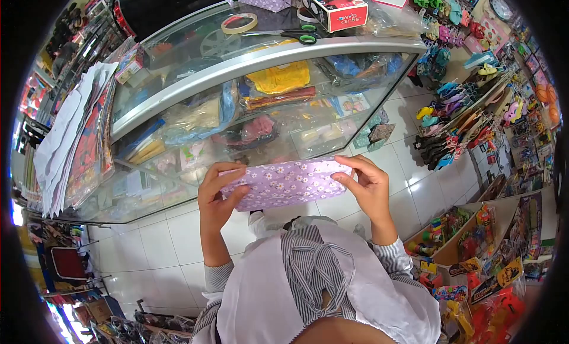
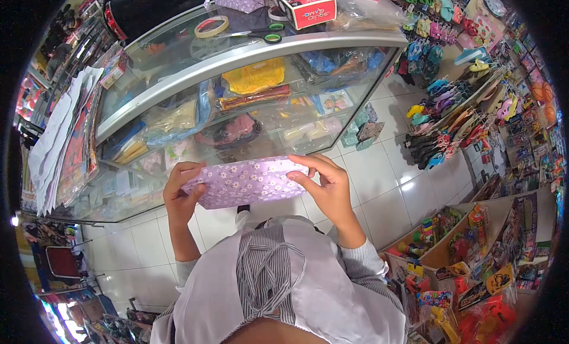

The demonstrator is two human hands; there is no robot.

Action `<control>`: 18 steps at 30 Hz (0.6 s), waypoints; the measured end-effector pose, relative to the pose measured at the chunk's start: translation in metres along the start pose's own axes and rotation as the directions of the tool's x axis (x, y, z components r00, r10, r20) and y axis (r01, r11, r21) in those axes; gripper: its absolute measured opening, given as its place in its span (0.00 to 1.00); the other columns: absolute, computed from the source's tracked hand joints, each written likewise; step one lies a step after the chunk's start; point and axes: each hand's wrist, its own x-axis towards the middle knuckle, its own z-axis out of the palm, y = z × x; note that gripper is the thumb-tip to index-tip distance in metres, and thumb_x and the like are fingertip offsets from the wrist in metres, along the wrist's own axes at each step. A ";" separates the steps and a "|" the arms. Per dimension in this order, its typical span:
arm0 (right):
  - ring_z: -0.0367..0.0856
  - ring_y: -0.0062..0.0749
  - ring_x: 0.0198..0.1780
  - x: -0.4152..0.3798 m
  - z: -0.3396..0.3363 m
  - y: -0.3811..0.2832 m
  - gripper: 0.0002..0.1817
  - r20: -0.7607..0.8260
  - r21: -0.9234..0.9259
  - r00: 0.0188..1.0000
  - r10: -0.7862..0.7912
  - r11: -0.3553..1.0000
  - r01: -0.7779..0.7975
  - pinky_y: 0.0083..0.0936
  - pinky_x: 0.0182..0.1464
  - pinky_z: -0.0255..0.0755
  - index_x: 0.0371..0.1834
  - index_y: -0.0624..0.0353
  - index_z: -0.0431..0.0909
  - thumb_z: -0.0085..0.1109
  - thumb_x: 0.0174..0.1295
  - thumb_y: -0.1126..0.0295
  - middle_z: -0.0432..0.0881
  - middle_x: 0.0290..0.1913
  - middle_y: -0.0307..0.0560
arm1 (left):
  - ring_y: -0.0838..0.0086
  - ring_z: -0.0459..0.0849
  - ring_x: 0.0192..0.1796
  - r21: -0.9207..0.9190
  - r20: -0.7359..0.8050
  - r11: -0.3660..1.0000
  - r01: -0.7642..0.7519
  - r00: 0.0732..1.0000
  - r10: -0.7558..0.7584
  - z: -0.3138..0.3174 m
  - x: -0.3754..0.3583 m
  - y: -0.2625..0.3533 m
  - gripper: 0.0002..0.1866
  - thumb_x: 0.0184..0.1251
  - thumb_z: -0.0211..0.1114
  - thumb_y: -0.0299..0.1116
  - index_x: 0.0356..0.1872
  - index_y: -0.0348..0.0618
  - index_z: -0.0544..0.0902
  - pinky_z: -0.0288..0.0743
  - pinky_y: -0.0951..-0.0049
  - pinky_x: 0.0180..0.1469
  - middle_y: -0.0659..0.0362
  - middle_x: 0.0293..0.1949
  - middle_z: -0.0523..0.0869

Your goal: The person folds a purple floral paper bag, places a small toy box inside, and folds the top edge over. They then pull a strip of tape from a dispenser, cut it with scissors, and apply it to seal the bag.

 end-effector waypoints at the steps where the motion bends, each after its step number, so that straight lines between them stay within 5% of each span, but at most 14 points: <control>1: 0.72 0.20 0.35 0.001 -0.001 -0.001 0.16 -0.010 -0.019 1.000 0.004 1.000 -0.004 0.17 0.36 0.64 0.44 0.60 0.82 0.67 0.49 0.77 0.81 0.35 0.41 | 0.67 0.79 0.46 0.037 0.057 0.999 0.000 0.998 -0.003 -0.004 0.001 0.000 0.17 0.44 0.71 0.21 0.39 0.43 0.85 0.72 0.69 0.51 0.55 0.42 0.82; 6: 0.73 0.25 0.39 0.006 -0.005 0.001 0.14 0.003 -0.117 1.000 -0.020 0.993 0.020 0.19 0.39 0.66 0.41 0.56 0.84 0.68 0.47 0.75 0.80 0.38 0.42 | 0.69 0.80 0.44 0.051 0.068 0.996 0.070 0.995 -0.074 -0.006 0.004 -0.006 0.16 0.41 0.73 0.22 0.35 0.46 0.87 0.74 0.74 0.43 0.58 0.41 0.82; 10: 0.73 0.34 0.48 0.026 -0.006 -0.017 0.18 0.141 -0.578 0.972 -0.189 0.781 0.236 0.27 0.45 0.68 0.42 0.53 0.82 0.70 0.45 0.67 0.77 0.45 0.44 | 0.70 0.80 0.43 0.090 0.054 0.994 0.068 0.996 -0.073 -0.011 0.014 -0.009 0.16 0.40 0.73 0.23 0.36 0.46 0.87 0.74 0.74 0.43 0.58 0.41 0.82; 12: 0.71 0.37 0.53 0.042 0.003 -0.038 0.19 0.234 -0.621 0.927 -0.294 0.688 0.375 0.31 0.47 0.68 0.42 0.53 0.81 0.70 0.44 0.63 0.76 0.49 0.43 | 0.70 0.80 0.43 0.102 0.077 0.994 0.040 0.996 -0.048 -0.012 0.020 -0.008 0.15 0.40 0.73 0.24 0.35 0.46 0.87 0.74 0.74 0.43 0.58 0.41 0.82; 15: 0.74 0.39 0.50 0.061 0.017 -0.039 0.17 0.451 -0.477 0.853 -0.263 0.737 0.479 0.31 0.44 0.68 0.37 0.56 0.79 0.70 0.44 0.64 0.75 0.54 0.45 | 0.70 0.81 0.43 0.074 0.122 0.997 -0.009 0.993 0.000 -0.012 0.032 -0.010 0.15 0.40 0.74 0.24 0.35 0.46 0.87 0.74 0.74 0.42 0.58 0.41 0.82; 18: 0.79 0.36 0.41 0.074 0.016 -0.031 0.15 0.547 -0.453 0.810 -0.213 0.739 0.499 0.28 0.42 0.68 0.35 0.55 0.79 0.68 0.45 0.63 0.81 0.47 0.42 | 0.69 0.81 0.42 0.048 0.138 0.997 -0.052 0.989 0.045 -0.018 0.041 -0.015 0.15 0.40 0.74 0.25 0.35 0.46 0.87 0.75 0.74 0.41 0.58 0.40 0.82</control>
